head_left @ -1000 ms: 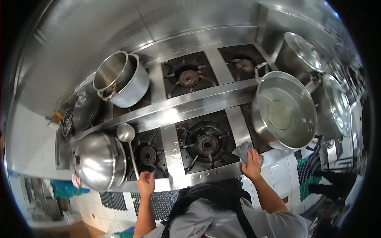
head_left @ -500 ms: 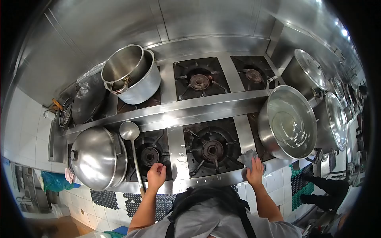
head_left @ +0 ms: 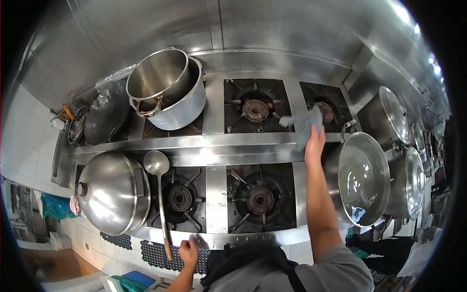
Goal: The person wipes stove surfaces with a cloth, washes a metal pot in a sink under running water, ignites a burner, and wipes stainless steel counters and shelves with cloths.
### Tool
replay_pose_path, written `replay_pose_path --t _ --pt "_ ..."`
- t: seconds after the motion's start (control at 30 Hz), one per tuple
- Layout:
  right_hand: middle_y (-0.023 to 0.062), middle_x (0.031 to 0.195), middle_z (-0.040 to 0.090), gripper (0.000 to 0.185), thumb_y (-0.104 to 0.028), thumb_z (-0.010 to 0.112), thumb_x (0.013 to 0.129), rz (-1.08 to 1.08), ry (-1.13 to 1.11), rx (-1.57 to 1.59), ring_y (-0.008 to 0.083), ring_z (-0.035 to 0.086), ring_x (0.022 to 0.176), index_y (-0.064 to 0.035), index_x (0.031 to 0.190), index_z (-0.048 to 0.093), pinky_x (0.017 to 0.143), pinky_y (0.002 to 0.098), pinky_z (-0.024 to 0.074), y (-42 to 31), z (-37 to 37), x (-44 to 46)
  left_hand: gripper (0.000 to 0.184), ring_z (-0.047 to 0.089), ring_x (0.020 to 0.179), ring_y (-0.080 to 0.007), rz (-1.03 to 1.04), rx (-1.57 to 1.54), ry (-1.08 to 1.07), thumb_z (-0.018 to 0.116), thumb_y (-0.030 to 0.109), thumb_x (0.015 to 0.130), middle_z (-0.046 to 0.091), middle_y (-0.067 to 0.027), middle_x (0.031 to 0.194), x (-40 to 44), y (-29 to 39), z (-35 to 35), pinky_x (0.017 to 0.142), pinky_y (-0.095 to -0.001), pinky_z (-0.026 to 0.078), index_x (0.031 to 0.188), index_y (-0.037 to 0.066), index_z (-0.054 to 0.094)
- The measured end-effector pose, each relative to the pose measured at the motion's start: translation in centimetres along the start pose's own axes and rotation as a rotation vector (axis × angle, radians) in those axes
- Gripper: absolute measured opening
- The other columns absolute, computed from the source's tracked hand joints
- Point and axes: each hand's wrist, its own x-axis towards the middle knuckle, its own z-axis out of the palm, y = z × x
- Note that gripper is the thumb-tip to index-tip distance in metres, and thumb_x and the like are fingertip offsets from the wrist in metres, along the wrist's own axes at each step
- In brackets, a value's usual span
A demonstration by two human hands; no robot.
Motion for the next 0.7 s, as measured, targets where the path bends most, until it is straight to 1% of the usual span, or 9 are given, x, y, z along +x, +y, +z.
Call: replay_pose_path --t 0.1,0.13,0.17,0.27,0.33,0.4,0.43,0.53,0.7 --pt "0.0181 0.124 0.059 0.04 -0.022 0.05 0.098 -0.24 -0.002 -0.14 0.0283 0.054 0.116 0.0039 0.129 0.05 0.103 0.0359 0.0368 -0.6 5.5 9.7 0.043 0.06 0.064 -0.0273 -0.264 -0.183 0.207 0.057 0.04 0.094 0.064 -0.0161 0.082 -1.3 -7.0 2.2 0.059 -0.0403 0.048 0.093 -0.003 0.058" --pt "0.0198 0.123 0.058 0.04 -0.021 0.051 0.097 -0.465 0.046 -0.374 0.033 0.053 0.116 0.0038 0.129 0.05 0.102 0.0388 0.0377 0.9 6.6 14.0 0.048 0.059 0.067 -0.0267 -0.406 -0.309 0.293 0.054 0.045 0.096 0.064 -0.0152 0.089 -0.8 -7.4 3.2 0.059 -0.0399 0.049 0.101 -0.002 0.056" --pt "0.0215 0.122 0.057 0.041 -0.02 0.053 0.096 -0.688 0.094 -0.605 0.0378 0.053 0.116 0.0037 0.129 0.049 0.101 0.0417 0.0386 2.7 7.9 18.0 0.059 0.058 0.073 -0.0252 -0.833 -0.55 0.025 0.045 0.056 0.096 0.059 -0.0136 0.099 0.0 -4.5 1.1 0.061 -0.0394 0.05 0.115 0.0 0.049" --pt "0.025 0.125 0.052 0.043 -0.023 0.057 0.094 -0.869 0.104 -0.63 0.0434 0.047 0.119 0.0023 0.128 0.051 0.101 0.0452 0.0383 4.7 14.1 26.6 0.07 0.057 0.089 -0.0255 -0.888 -0.796 -0.063 0.043 0.063 0.095 0.055 -0.0181 0.109 2.2 -5.7 3.3 0.075 -0.0424 0.051 0.123 -0.002 0.038" --pt "0.0243 0.13 0.049 0.044 -0.025 0.061 0.09 -0.992 -0.076 -0.993 0.0406 0.046 0.121 -0.0005 0.127 0.054 0.102 0.0475 0.0373 7.6 18.6 30.5 0.07 0.052 0.104 -0.0279 -0.714 -0.423 0.243 0.045 0.057 0.097 0.051 -0.0241 0.114 2.3 -4.7 6.8 0.095 -0.0345 0.042 0.115 -0.01 0.036" --pt "0.0222 0.13 0.05 0.047 -0.026 0.065 0.086 -1.253 -0.115 -1.048 0.0394 0.047 0.12 -0.0033 0.126 0.056 0.102 0.0512 0.0353 10.2 26.6 28.5 0.071 0.05 0.109 -0.0295 -0.772 -0.316 0.252 0.045 0.057 0.097 0.048 -0.0282 0.121 2.5 -5.2 6.9 0.097 -0.0374 0.041 0.115 -0.01 0.036" --pt "0.0196 0.128 0.051 0.047 -0.026 0.066 0.084 -1.264 -0.188 -0.949 0.0377 0.047 0.12 -0.0072 0.126 0.057 0.103 0.0542 0.0333 9.9 31.2 26.4 0.067 0.05 0.115 -0.027 -0.883 -0.232 0.146 0.044 0.056 0.098 0.049 -0.0221 0.129 2.9 -4.4 6.1 0.101 -0.0358 0.039 0.125 -0.004 0.034" --pt "0.0127 0.132 0.05 0.051 -0.025 0.062 0.087 -1.305 -0.337 -0.856 0.0323 0.045 0.126 -0.0218 0.136 0.05 0.107 0.0527 0.0306 9.6 42.9 20.5 0.069 0.05 0.115 -0.0274 -0.75 -0.338 0.201 0.044 0.057 0.098 0.049 -0.0225 0.129 1.8 -7.9 6.4 0.101 -0.0368 0.039 0.128 -0.005 0.035" --pt "-0.0011 0.149 0.039 0.062 -0.018 0.056 0.087 -1.493 -0.484 -0.928 0.0195 0.032 0.141 -0.0302 0.145 0.039 0.115 0.043 0.0247 10.6 45.4 20.2 0.07 0.05 0.116 -0.0268 -0.77 -0.345 0.158 0.042 0.056 0.099 0.049 -0.0229 0.13 1.8 -7.9 5.7 0.101 -0.0376 0.04 0.129 -0.007 0.035"
